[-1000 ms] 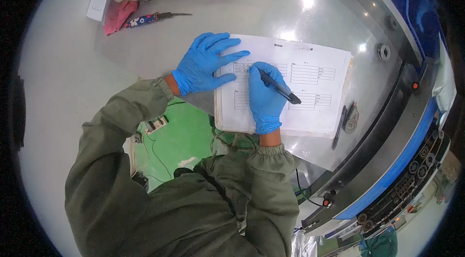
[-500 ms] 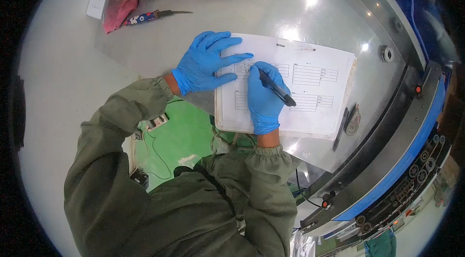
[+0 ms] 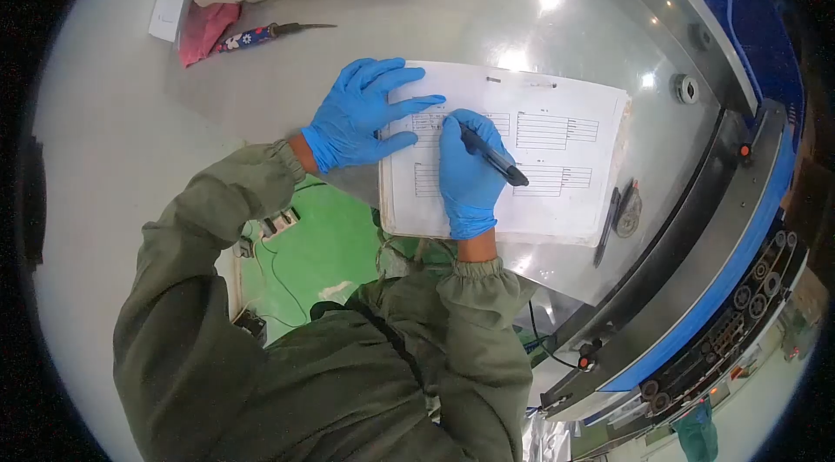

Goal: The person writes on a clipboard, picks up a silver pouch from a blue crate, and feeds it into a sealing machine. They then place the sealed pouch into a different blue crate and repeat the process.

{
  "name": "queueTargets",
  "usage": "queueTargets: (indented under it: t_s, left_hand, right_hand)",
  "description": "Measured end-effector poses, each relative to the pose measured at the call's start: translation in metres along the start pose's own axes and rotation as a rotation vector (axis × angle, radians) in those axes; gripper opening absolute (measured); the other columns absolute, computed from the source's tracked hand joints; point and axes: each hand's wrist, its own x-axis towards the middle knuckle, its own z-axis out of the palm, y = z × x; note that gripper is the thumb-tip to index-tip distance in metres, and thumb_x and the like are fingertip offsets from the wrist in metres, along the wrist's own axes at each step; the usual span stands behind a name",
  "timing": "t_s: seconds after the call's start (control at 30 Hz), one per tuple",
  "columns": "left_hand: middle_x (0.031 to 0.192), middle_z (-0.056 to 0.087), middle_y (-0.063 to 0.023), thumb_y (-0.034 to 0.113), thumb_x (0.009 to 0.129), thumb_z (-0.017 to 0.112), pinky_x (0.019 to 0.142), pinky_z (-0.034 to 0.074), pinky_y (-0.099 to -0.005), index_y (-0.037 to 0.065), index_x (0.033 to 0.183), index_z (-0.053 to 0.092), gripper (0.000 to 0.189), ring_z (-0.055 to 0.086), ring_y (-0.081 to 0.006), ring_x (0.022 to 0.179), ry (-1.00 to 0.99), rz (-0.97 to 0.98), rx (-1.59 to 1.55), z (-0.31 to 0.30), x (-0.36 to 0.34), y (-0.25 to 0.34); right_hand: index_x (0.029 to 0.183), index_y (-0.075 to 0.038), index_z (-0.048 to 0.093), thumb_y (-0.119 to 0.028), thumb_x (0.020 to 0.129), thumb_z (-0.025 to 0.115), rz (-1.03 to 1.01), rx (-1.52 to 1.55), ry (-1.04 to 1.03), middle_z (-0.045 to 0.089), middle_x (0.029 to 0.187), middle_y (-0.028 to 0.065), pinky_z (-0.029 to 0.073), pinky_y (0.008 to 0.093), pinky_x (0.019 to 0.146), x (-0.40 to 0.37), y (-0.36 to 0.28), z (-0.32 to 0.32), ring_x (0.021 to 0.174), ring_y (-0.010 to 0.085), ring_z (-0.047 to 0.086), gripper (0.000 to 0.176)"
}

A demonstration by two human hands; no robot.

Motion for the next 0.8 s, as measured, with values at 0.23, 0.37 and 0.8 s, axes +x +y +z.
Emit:
queueTargets:
  t_s: [0.23, 0.37, 0.8]
  left_hand:
    - [0.131, 0.043, -0.0047, 0.040, 0.077, 0.058, 0.103, 0.026, -0.0449, 0.034, 0.126, 0.050, 0.050, 0.038, -0.0286, 0.120, -0.006, 0.002, 0.001, 0.001, 0.000, -0.002]
    - [0.130, 0.043, -0.0048, 0.040, 0.077, 0.058, 0.102, 0.026, -0.0449, 0.034, 0.125, 0.051, 0.049, 0.038, -0.0286, 0.120, -0.007, 0.001, 0.007, 0.002, 0.000, -0.001]
    - [0.130, 0.043, -0.0052, 0.039, 0.076, 0.060, 0.102, 0.026, -0.0441, 0.033, 0.125, 0.052, 0.050, 0.038, -0.0281, 0.120, -0.004, -0.007, -0.012, 0.000, 0.000, 0.000]
  right_hand:
    - [0.088, -0.003, 0.064, -0.010, 0.081, 0.063, 0.063, 0.104, 0.040, 0.063, 0.080, 0.0024, 0.046, 0.0227, 0.068, 0.001, 0.003, 0.003, 0.072, 0.0083, 0.056, 0.010]
    - [0.088, -0.003, 0.064, -0.010, 0.081, 0.063, -0.016, 0.068, 0.028, 0.062, 0.079, 0.0020, 0.046, 0.0221, 0.067, 0.001, 0.009, 0.002, 0.071, 0.0080, 0.056, 0.010]
    - [0.087, -0.003, 0.065, -0.010, 0.078, 0.066, -0.018, 0.085, -0.059, 0.064, 0.076, 0.0025, 0.047, 0.0219, 0.065, -0.001, 0.007, -0.002, 0.067, 0.0070, 0.056, 0.011]
